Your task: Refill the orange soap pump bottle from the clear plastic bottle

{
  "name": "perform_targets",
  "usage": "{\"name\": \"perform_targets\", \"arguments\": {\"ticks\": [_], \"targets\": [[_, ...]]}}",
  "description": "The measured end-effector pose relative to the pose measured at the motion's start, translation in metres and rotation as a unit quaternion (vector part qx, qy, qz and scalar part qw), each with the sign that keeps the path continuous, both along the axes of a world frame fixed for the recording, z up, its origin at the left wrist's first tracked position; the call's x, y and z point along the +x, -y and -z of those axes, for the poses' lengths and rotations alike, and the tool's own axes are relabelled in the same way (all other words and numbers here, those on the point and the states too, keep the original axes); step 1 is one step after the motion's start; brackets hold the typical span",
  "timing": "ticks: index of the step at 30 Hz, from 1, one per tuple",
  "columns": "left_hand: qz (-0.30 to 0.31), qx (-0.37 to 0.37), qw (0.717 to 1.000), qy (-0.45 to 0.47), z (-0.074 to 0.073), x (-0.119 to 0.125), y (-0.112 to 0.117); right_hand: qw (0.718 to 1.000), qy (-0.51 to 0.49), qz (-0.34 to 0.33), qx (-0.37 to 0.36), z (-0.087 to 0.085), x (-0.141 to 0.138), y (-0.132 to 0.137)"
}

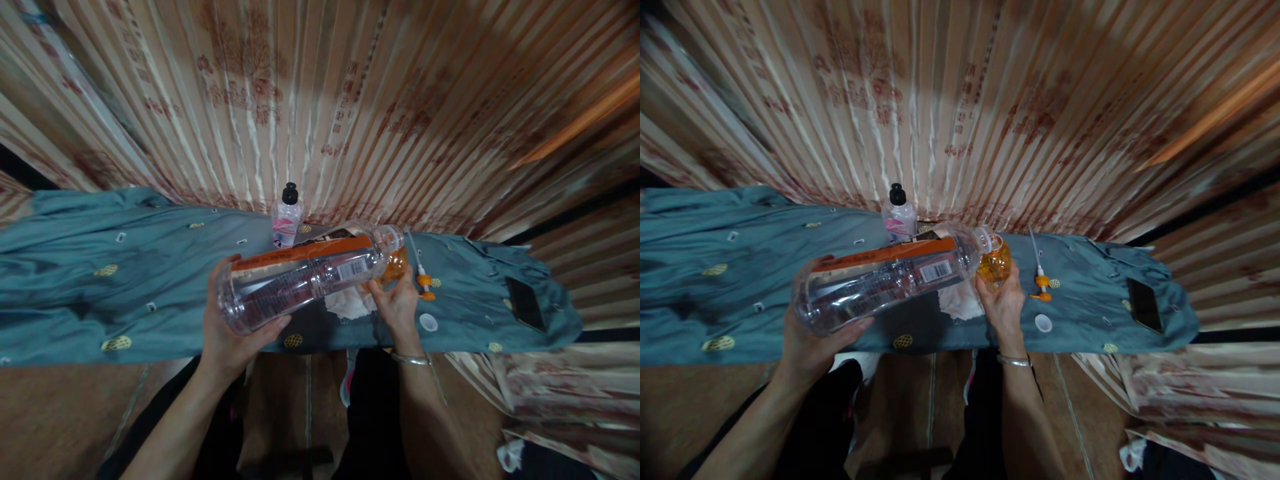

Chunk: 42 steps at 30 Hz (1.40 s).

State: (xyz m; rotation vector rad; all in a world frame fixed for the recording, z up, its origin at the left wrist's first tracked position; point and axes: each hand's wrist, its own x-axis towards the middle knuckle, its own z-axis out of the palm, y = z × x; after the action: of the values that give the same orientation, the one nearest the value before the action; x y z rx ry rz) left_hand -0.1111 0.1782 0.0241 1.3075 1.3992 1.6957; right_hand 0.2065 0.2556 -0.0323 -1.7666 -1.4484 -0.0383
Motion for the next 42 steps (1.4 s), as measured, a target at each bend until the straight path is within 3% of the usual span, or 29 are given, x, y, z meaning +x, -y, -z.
{"name": "perform_targets", "arguments": {"ticks": [12,17,21,28,32,42], "targets": [[-0.023,0.037,0.999,-0.028,-0.002,0.000,-0.001,1.000,-0.004,-0.007,-0.028,-0.005,-0.001,0.002],[0.003,0.038,0.998,-0.052,-0.005,-0.005,0.000,0.999,-0.015,-0.019,-0.021,-0.004,0.000,0.001],[-0.026,0.056,0.997,-0.047,-0.002,-0.002,-0.001,1.000,-0.005,-0.010,-0.013,-0.003,0.000,0.001],[-0.030,0.042,0.998,-0.039,-0.007,0.000,-0.001,1.000,0.006,-0.007,-0.019,-0.002,0.001,0.001],[0.000,0.024,0.999,-0.041,-0.011,-0.002,0.000,1.000,0.009,-0.009,-0.012,-0.002,0.001,0.001],[-0.032,0.065,0.996,-0.056,-0.008,0.000,-0.001,1.000,0.000,-0.004,-0.020,-0.001,0.000,0.000]]}}
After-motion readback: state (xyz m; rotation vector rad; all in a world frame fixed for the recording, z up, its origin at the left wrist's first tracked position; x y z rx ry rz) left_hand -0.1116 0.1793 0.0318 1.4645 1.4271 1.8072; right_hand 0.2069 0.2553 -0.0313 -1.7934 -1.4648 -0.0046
